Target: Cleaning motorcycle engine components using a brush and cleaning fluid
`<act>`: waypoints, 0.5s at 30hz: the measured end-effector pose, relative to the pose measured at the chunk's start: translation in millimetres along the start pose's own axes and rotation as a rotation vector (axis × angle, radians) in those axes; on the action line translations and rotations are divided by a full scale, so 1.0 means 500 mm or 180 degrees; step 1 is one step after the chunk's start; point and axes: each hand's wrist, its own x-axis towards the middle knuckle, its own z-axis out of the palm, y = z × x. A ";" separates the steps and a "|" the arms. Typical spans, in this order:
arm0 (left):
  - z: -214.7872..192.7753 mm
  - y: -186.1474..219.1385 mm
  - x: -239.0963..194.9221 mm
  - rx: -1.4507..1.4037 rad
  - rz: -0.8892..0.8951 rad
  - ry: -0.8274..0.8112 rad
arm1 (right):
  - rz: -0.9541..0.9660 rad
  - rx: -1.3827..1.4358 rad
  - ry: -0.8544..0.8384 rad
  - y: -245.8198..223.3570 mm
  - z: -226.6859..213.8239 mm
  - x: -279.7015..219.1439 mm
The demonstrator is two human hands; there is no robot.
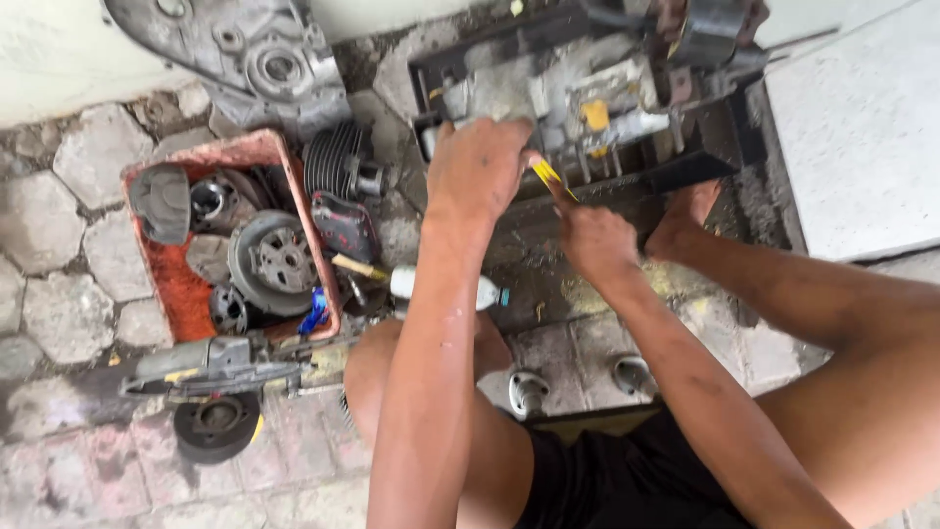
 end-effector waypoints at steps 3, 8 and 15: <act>0.001 -0.003 0.005 -0.0081 -0.0057 -0.0129 | 0.0258 -0.0116 -0.0067 0.008 -0.054 -0.074; 0.006 0.001 0.004 -0.0218 -0.0023 -0.0010 | -0.0054 -0.0301 0.0055 0.067 0.020 -0.007; -0.018 0.012 -0.008 -0.0201 -0.0072 -0.0188 | -0.0268 -0.0513 0.0335 0.082 0.028 0.022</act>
